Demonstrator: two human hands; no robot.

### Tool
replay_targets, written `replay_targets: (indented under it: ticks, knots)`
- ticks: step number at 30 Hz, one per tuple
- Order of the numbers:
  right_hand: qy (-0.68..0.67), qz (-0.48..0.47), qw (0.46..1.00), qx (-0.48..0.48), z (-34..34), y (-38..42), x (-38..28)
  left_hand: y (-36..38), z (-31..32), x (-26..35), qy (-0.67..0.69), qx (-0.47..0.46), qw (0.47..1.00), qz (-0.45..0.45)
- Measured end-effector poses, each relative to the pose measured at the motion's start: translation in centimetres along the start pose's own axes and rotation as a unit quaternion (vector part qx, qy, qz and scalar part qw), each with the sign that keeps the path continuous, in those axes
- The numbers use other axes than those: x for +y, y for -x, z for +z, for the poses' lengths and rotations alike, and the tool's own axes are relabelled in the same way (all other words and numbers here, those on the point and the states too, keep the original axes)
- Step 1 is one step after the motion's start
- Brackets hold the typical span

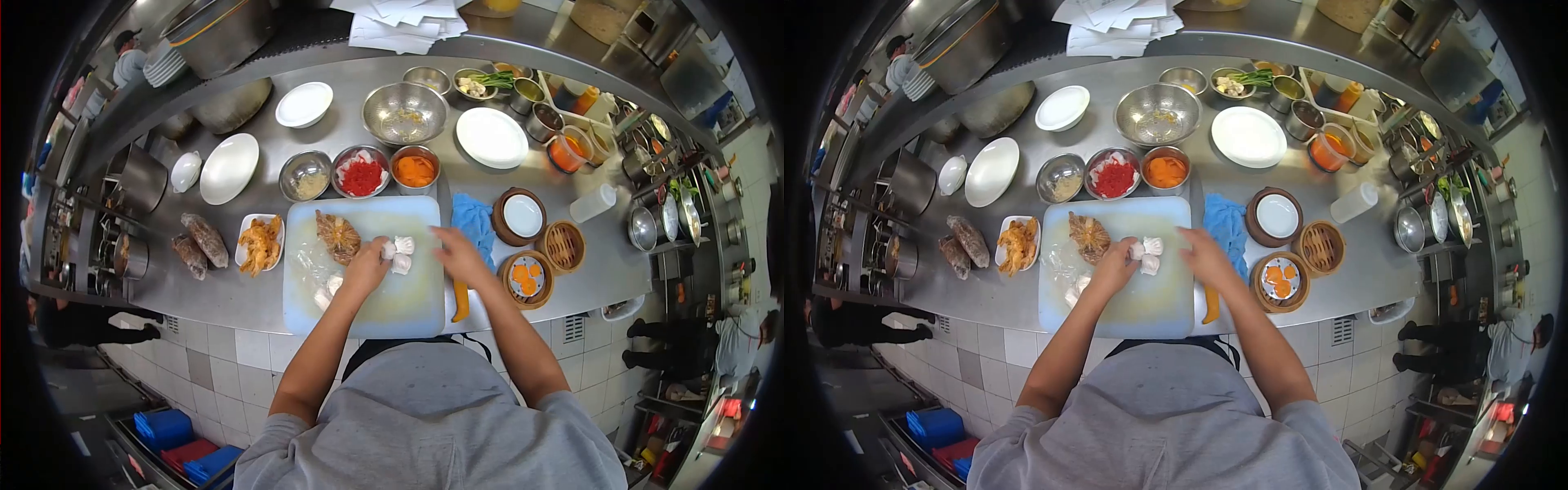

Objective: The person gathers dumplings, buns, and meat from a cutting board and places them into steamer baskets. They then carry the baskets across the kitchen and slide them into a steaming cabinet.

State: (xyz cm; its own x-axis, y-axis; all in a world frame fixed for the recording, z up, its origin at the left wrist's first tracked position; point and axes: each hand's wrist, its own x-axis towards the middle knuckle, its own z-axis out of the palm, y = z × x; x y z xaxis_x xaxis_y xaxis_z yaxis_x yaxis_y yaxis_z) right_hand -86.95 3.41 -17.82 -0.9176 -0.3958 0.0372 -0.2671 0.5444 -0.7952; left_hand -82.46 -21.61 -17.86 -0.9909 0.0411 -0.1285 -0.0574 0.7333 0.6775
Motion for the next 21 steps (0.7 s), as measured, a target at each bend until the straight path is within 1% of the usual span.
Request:
replay_targets:
  ticks: [1,2,3,4,5,6,7,8,9,11,12,14,15,16,18,19,20,21]
  knots:
    - [-0.006,-0.031,0.999,-0.017,1.9,-0.8,-0.7,-0.2,0.5,-0.2,0.023,-0.038,0.999,-0.018]
    - [-0.002,-0.061,0.998,-0.010,4.0,-1.6,-0.6,0.0,0.5,0.1,0.023,-0.047,0.999,-0.013]
    - [0.004,-0.086,0.996,-0.001,5.7,-2.1,-0.5,0.4,0.5,0.7,-0.004,-0.023,1.000,-0.007]
    - [0.016,-0.069,0.997,0.003,6.7,-2.4,-1.0,0.6,0.7,1.2,-0.029,-0.001,1.000,0.002]
    - [0.030,-0.051,0.998,0.008,7.4,-2.5,-1.4,0.6,0.9,1.2,-0.026,0.009,1.000,0.007]
    - [0.029,-0.009,0.999,-0.016,7.0,-2.6,-2.3,0.5,1.2,1.1,-0.021,-0.005,1.000,0.020]
    - [0.028,0.030,0.998,-0.040,6.3,-2.8,-3.2,0.3,1.3,0.8,-0.025,0.009,1.000,0.014]
    - [0.034,0.041,0.998,-0.031,6.1,-3.0,-2.9,0.0,1.5,0.6,-0.028,0.024,0.999,0.007]
    - [0.020,0.046,0.998,-0.033,6.1,-3.0,-2.5,-0.3,1.6,0.4,-0.024,0.015,0.999,0.017]
    - [-0.013,0.043,0.999,-0.029,5.0,-1.9,-1.8,-0.7,1.6,0.1,-0.033,0.035,0.997,0.067]
    - [-0.011,0.049,0.998,-0.023,4.5,-1.2,-0.9,-0.9,1.5,0.3,-0.031,0.030,0.996,0.073]
    - [-0.033,-0.026,0.996,0.073,3.3,0.6,1.0,-1.2,1.0,0.6,-0.042,0.033,0.997,0.051]
    - [-0.090,0.027,0.991,0.099,1.9,2.2,1.4,-1.3,0.8,0.7,-0.047,0.064,0.994,0.070]
    - [-0.146,0.078,0.978,0.124,0.0,4.1,2.1,-1.2,0.5,1.6,-0.047,0.060,0.994,0.075]
    - [-0.124,0.121,0.964,0.204,-4.5,8.6,5.1,-0.8,0.0,3.8,0.012,0.096,0.994,0.042]
    - [-0.102,0.160,0.947,0.260,-7.1,10.7,5.3,-0.8,0.8,5.0,0.013,0.092,0.995,0.044]
    - [-0.079,0.198,0.926,0.313,-9.5,12.6,5.3,-0.6,2.1,6.8,0.051,0.050,0.993,0.093]
    - [-0.066,0.240,0.921,0.301,-11.1,14.1,6.4,-0.4,3.5,8.7,0.088,0.008,0.986,0.143]
